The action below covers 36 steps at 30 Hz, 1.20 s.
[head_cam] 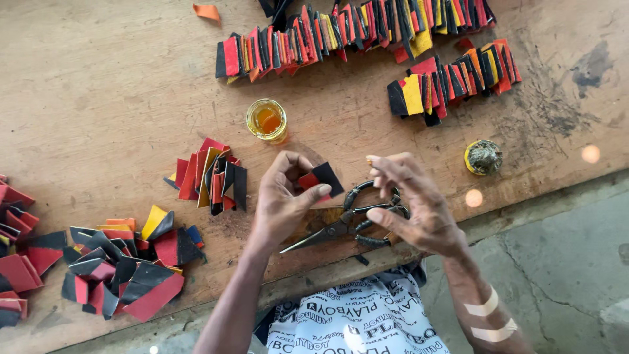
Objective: The person repeatedly picks small triangular pieces of colored material, applies a yellow substance from a small container to one edge, and presses the pieces together to form layered stacks. The person uses a pair of scissors to trim edges as needed and places the assembled stacks on the table.
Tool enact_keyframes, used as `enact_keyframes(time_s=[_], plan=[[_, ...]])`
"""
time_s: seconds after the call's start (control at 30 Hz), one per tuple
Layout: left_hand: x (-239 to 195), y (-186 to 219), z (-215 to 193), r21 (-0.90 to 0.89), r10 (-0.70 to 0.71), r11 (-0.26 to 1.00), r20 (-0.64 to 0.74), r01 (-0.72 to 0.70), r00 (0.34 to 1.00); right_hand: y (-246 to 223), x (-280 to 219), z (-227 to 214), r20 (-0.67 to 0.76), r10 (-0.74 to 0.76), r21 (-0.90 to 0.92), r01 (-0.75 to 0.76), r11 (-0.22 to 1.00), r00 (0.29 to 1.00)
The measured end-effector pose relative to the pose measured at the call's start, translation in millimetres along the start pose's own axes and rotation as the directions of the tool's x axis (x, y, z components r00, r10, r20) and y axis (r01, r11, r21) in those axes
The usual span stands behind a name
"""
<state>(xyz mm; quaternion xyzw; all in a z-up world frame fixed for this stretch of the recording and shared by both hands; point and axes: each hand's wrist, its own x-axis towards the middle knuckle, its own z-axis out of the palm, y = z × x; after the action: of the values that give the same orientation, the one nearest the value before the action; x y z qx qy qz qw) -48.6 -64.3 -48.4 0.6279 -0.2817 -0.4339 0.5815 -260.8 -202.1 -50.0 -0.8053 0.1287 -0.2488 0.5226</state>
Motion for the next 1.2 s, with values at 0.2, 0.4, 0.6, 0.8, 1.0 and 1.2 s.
enact_keyframes(time_s=[0.2, 0.4, 0.6, 0.8, 1.0, 1.2], plan=[[2.8, -17.0, -1.5, -0.632, -0.012, 0.766, 0.163, 0.114, 0.987, -10.8, 4.6, 11.6, 0.128, 0.035, -0.081, -0.024, 0.996, 0.991], [3.0, -16.6, -3.6, -0.715, -0.008, 0.66, 0.3, 0.23, 0.954, -20.1, 16.1, 9.2, 0.157, 0.08, -0.084, -0.067, 0.994, 0.984], [3.3, -11.3, -2.2, -0.71, 0.009, 0.662, 0.327, 0.239, 0.945, -21.9, 18.7, 11.8, 0.17, 0.099, -0.103, -0.082, 0.991, 0.98], [4.5, -9.9, -2.1, -0.71, 0.014, 0.666, 0.317, 0.228, 0.948, -17.9, 16.9, 14.6, 0.132, -0.013, -0.164, 0.035, 0.986, 0.991], [8.7, -9.2, -5.7, -0.708, 0.036, 0.68, 0.291, 0.19, 0.956, -25.4, 11.7, 14.4, 0.103, -0.161, -0.288, 0.185, 0.94, 0.982], [10.8, -4.8, -3.4, -0.7, 0.039, 0.679, 0.335, 0.221, 0.942, -31.1, 23.2, 12.4, 0.121, -0.147, -0.209, 0.17, 0.963, 0.982]])
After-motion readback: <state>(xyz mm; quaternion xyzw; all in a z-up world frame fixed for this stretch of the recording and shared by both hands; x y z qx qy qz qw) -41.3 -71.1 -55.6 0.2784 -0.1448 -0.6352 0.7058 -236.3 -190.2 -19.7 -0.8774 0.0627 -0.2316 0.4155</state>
